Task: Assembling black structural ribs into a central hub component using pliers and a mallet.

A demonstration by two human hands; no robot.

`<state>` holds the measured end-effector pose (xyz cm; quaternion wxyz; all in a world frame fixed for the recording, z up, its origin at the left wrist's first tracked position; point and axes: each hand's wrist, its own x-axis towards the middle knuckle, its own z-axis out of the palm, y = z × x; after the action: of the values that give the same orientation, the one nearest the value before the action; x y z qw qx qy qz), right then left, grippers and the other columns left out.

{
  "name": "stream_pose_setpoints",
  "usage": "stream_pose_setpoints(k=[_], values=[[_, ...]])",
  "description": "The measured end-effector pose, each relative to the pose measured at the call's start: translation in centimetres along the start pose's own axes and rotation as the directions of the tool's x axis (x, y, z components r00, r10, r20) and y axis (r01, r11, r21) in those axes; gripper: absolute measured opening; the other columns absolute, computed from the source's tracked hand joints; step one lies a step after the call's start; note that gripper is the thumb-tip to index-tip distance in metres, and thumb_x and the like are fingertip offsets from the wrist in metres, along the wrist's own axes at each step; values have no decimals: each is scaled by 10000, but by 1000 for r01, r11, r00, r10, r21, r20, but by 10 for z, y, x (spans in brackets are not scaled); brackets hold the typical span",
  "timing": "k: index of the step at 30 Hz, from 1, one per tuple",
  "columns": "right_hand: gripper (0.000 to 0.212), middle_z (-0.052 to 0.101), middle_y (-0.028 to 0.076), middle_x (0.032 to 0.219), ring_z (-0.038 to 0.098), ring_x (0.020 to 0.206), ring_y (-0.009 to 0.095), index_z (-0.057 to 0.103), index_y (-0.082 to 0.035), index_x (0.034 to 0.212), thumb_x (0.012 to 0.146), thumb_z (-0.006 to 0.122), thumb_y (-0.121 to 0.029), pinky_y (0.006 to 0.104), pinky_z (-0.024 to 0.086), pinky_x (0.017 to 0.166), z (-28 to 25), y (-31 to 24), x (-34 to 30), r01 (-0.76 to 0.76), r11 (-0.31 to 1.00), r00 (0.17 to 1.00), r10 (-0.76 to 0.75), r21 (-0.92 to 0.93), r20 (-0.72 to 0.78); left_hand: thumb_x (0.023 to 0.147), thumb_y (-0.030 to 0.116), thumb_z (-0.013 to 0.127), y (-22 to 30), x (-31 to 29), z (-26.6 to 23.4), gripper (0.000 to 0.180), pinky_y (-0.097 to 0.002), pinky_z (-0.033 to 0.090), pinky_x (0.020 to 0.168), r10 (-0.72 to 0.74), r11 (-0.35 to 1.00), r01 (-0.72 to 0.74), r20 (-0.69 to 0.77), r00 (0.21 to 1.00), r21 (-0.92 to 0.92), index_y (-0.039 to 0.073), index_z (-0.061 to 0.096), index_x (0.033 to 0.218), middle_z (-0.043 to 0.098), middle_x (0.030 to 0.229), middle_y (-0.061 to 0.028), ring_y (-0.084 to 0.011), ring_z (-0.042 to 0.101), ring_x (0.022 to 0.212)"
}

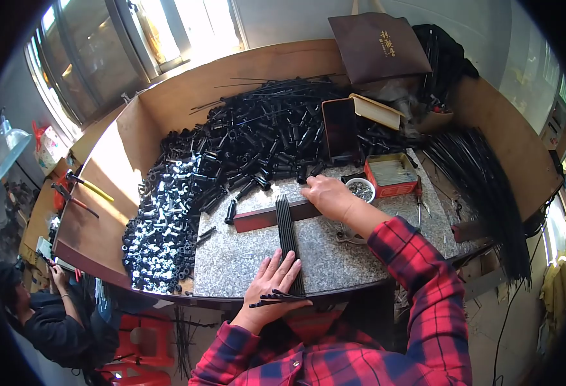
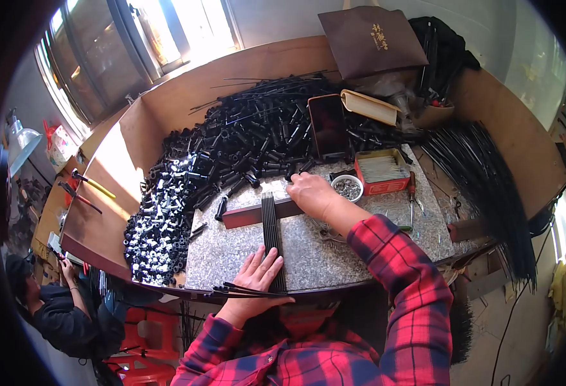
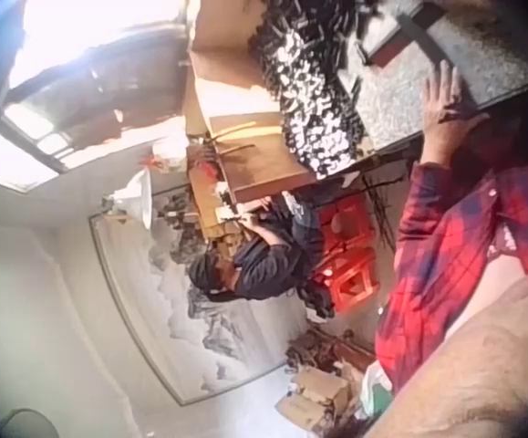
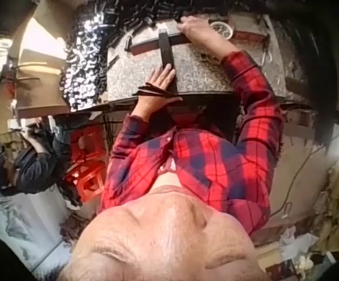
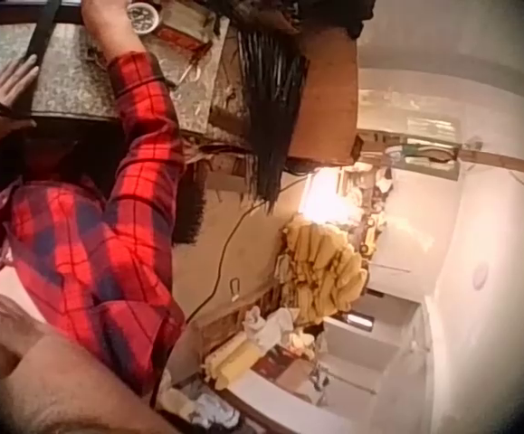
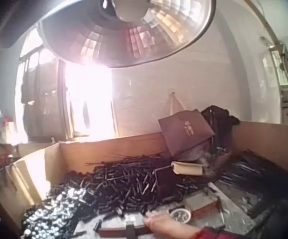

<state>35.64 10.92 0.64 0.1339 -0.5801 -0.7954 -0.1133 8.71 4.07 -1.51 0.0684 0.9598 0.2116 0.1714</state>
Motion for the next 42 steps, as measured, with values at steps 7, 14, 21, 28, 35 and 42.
stream_pose_setpoints(k=[7,14,21,28,35,42], values=[[124,592,118,899,606,903,286,632,-72,876,794,541,-94,383,517,760,-1,0,0,4,1000,1000,-4,1,8,630,562,755,-1,0,2,894,-508,310,1064,8,1000,-8,-20,1000,3,38,487,1303,437,1396,-172,-407,364,1315],[155,593,114,910,606,914,280,638,-78,921,801,541,-87,376,520,767,-1,-3,3,13,1000,999,-13,-5,29,624,562,758,-1,0,3,901,-510,308,1064,-1,1000,1,-17,1000,5,48,481,1311,435,1400,-166,-405,359,1319],[180,589,111,933,597,931,270,643,-84,944,796,542,-84,369,517,777,0,-4,10,42,999,999,-42,-9,31,632,570,749,-2,0,2,900,-523,310,1059,-2,1000,2,-4,1000,5,59,475,1319,431,1402,-164,-401,356,1323],[201,588,106,921,596,908,258,653,-92,961,793,543,-91,360,513,779,5,-6,17,87,994,996,-86,-60,5,694,579,687,-1,1,-4,844,-511,309,1061,-1,1000,1,11,1000,7,44,483,1315,429,1407,-151,-384,344,1333],[235,588,108,916,591,908,253,661,-100,995,790,546,-95,351,509,785,1,-9,20,93,994,996,-92,-50,21,721,611,641,0,2,-3,845,-500,305,1066,9,1000,-10,31,999,24,38,477,1319,425,1411,-150,-384,345,1332],[445,562,186,997,566,957,358,591,-24,1150,723,510,71,393,480,832,7,-12,24,128,937,989,-95,324,-116,741,599,618,-8,-6,1,849,-480,301,1071,26,999,-26,12,1000,20,28,439,1344,380,1440,-155,-367,323,1344]])
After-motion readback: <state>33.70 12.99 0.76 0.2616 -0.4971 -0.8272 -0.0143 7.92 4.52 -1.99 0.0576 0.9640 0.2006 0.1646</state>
